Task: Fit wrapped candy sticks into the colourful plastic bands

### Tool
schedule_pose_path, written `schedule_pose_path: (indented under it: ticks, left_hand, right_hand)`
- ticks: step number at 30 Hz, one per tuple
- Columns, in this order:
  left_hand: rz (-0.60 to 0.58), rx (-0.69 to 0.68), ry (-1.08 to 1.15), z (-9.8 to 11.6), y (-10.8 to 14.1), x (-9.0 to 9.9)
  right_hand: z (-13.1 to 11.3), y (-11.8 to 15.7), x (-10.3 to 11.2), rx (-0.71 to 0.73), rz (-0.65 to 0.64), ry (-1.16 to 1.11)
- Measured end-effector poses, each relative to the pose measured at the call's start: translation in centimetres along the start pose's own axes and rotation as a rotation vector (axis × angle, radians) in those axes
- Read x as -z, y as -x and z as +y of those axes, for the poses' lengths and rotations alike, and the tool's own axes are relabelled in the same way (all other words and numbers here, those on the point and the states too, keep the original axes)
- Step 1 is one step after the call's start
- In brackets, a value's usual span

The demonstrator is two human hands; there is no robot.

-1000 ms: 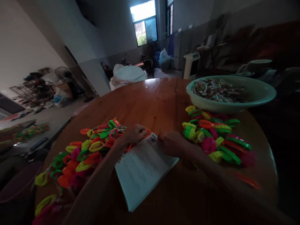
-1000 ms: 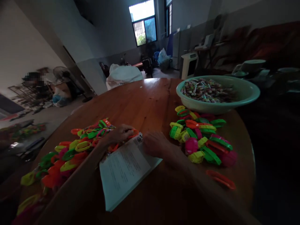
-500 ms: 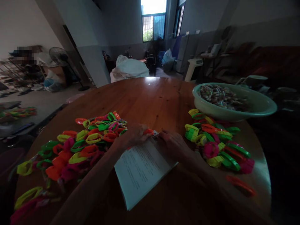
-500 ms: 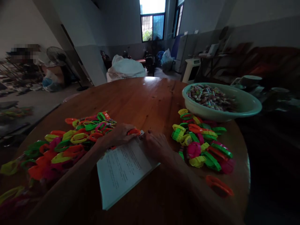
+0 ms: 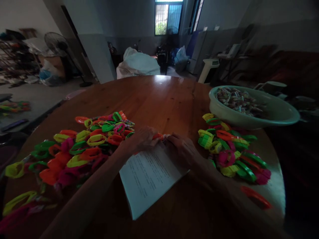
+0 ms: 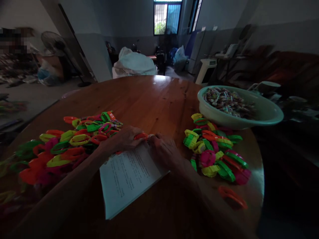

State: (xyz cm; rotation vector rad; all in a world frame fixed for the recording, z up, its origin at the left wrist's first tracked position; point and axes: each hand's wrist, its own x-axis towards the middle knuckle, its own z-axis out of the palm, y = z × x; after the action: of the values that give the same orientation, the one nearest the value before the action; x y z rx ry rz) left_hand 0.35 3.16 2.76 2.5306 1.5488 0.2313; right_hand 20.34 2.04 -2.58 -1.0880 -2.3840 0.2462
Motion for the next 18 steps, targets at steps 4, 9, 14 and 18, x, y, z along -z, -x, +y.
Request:
schedule_pose_path:
  ticks: [4,9,14,18]
  left_hand:
    - [-0.026,0.027,-0.014,0.1,0.0,0.0]
    - [-0.023,0.008,-0.01,0.3,0.0,0.0]
    - [-0.058,-0.003,-0.055,0.3,0.0,0.0]
    - [-0.081,0.002,-0.085,0.2,-0.2,0.0]
  right_hand:
    - [-0.2,-0.2,0.2,0.028,-0.054,0.101]
    - [-0.8,-0.2,0.8,0.045,-0.148,0.264]
    - [-1.2,-0.4,1.0,0.051,-0.193,0.351]
    - [-1.4,-1.1,1.0,0.088,-0.24,0.418]
